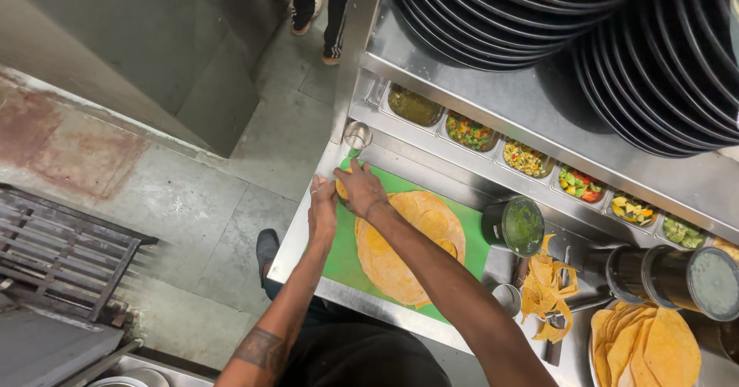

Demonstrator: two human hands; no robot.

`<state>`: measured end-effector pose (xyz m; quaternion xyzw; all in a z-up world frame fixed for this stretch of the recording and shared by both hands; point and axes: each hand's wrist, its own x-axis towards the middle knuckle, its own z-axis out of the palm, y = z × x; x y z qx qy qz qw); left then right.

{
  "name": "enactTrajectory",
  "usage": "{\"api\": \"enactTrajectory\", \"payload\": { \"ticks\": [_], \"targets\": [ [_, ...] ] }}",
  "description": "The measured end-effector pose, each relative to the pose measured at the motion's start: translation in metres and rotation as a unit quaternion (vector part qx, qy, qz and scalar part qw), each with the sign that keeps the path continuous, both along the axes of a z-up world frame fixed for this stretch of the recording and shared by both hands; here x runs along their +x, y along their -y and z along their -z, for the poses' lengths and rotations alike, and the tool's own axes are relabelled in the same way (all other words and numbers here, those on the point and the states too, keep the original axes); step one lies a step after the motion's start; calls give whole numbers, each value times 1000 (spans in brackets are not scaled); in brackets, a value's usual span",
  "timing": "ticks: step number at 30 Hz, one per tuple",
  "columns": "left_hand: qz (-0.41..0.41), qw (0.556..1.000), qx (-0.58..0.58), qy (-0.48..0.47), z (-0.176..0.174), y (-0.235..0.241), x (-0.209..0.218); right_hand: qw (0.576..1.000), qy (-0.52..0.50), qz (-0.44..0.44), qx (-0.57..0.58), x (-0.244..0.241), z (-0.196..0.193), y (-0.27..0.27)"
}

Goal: The person uses a round metal cutter to punch out circular pieces from stacked corn tortillas on a green cutting board. They repeatedly press the cutter into the tortillas, remove the cut circles, and discard the remaining scraps to the side.

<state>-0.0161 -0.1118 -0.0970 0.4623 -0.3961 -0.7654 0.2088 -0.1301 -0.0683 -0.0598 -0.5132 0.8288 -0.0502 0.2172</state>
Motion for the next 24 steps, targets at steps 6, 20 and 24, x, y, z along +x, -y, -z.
{"api": "enactTrajectory", "payload": {
  "ticks": [6, 20, 24],
  "targets": [
    [29, 998, -8, -56, 10, 6, 3, 1000, 2, -14, 19, -6, -6, -1],
    [18, 939, -316, 135, 1, -31, 35, 972, 72, -10, -225, -28, -27, -66],
    [91, 929, -332, 139, -7, -74, 50, 951, 63, 107, -284, -60, -10, -165]
  ]
}}
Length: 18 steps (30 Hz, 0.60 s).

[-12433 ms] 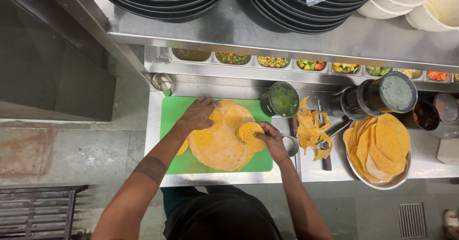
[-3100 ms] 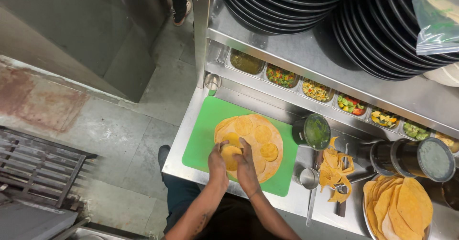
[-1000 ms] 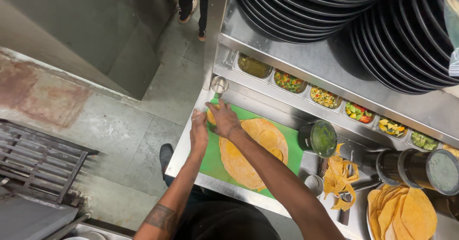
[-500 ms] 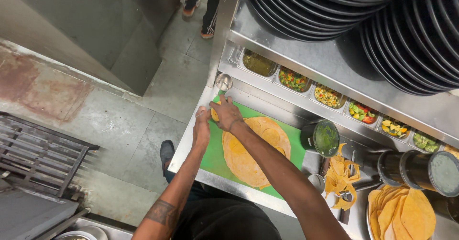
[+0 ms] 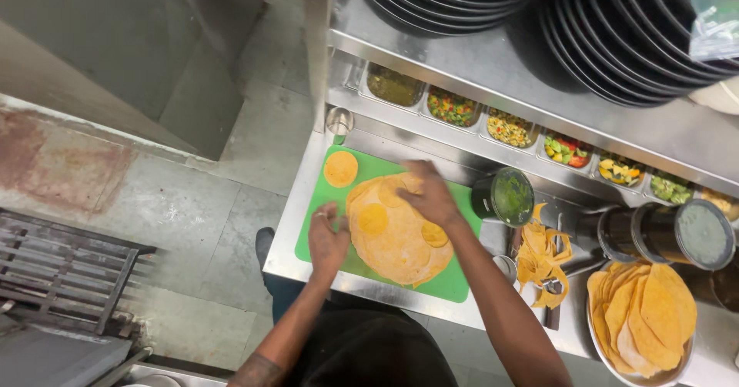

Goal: The person uses a round metal cutter to punch out circular pieces from stacked corn tortillas on a green cutting board. They repeatedly press the cutter into the tortillas, remove the cut circles, and discard the remaining scraps to the side.

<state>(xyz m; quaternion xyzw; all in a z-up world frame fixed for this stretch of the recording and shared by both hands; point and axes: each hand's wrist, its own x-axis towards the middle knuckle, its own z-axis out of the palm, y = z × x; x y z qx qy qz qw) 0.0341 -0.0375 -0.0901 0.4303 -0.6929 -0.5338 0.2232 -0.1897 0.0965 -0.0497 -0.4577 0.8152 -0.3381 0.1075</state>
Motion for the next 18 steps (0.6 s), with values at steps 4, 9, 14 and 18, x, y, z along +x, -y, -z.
{"api": "enactTrajectory", "payload": {
  "ticks": [4, 9, 14, 18],
  "targets": [
    [68, 987, -133, 54, -8, -31, 3, 969, 94, 225, 34, 3, 30, -99],
    [74, 973, -210, 62, -13, -41, -6, 965, 66, 251, 47, 47, 59, -139],
    [79, 971, -205, 99, -10, -40, -11, 935, -69, 334, 95, 85, 52, -129],
    [83, 966, -218, 107, -7, -43, -10, 919, -54, 388, 49, 93, 51, -123]
  ]
}}
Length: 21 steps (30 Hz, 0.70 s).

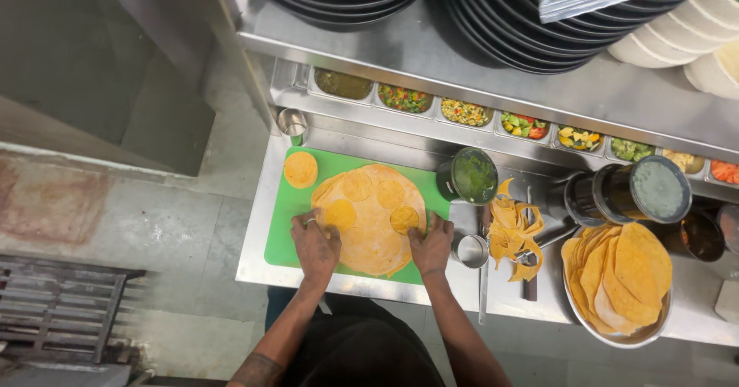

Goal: The person uses a round metal cutter to punch out circular pieces from stacked corn tortillas on a green cutting board. They repeatedly press the cutter into the tortillas, remove the cut circles, and discard the remaining scraps to the side.

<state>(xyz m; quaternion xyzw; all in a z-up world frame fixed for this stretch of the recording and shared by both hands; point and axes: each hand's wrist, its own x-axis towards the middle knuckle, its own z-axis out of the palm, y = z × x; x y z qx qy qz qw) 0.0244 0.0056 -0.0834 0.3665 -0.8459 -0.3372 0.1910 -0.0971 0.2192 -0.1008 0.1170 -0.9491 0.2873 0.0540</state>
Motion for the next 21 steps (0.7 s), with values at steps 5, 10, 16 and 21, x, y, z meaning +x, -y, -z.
{"api": "enactTrajectory", "payload": {
  "ticks": [5, 10, 16, 21],
  "targets": [
    [28, 999, -26, 9, -1, 0, 3, 995, 92, 24, -8, -10, 10, -4],
    [46, 999, -16, 3, -14, 5, 3, 988, 126, 81, -27, -13, 1, 3],
    [104, 992, -68, 14, -39, 12, 2, 993, 31, 75, 80, -3, -23, 24],
    [198, 977, -70, 25, -57, 20, -11, 1000, 20, -10, -10, 5, -34, 48]
  ]
}}
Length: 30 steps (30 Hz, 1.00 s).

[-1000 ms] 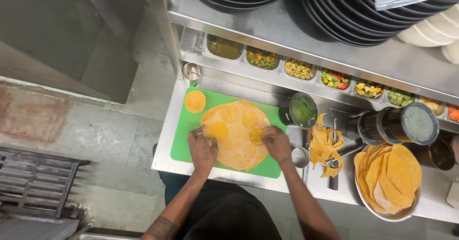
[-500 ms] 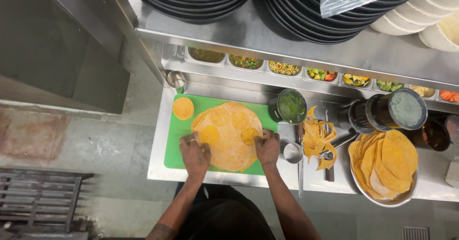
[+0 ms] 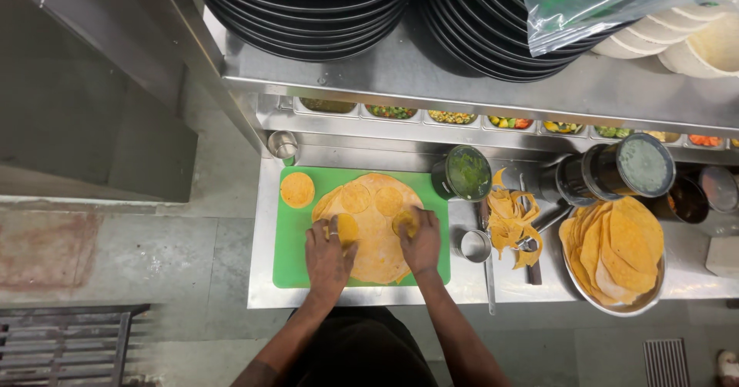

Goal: The person uses a round metal cutter to punch out circular pieces from stacked corn tortillas on a green cutting board. They repeatedly press the cutter into the tortillas, remove the cut circles, and discard the remaining scraps to the side.

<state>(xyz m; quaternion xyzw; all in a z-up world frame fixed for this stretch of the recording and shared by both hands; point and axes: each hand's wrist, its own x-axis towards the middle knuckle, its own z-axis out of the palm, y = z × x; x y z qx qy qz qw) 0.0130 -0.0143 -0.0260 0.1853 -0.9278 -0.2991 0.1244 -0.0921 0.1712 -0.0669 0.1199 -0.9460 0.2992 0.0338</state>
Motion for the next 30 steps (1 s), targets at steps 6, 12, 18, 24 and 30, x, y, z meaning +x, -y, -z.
{"api": "enactTrajectory", "payload": {
  "ticks": [6, 12, 18, 24, 30],
  "targets": [
    [34, 997, -40, 55, 12, 9, -16, 997, 63, -4, 54, -31, 9, 35],
    [31, 999, -12, 12, 20, 21, -12, 994, 87, 17, 68, -42, 16, 46],
    [60, 997, 0, 41, 16, 29, -11, 991, 102, 19, 83, -39, 22, 39],
    [112, 991, -9, 68, 5, 30, -7, 990, 110, 5, 89, -40, 18, 39],
    [109, 988, -34, 103, 3, 25, -10, 990, 112, -15, 89, -45, 21, 33]
  ]
}}
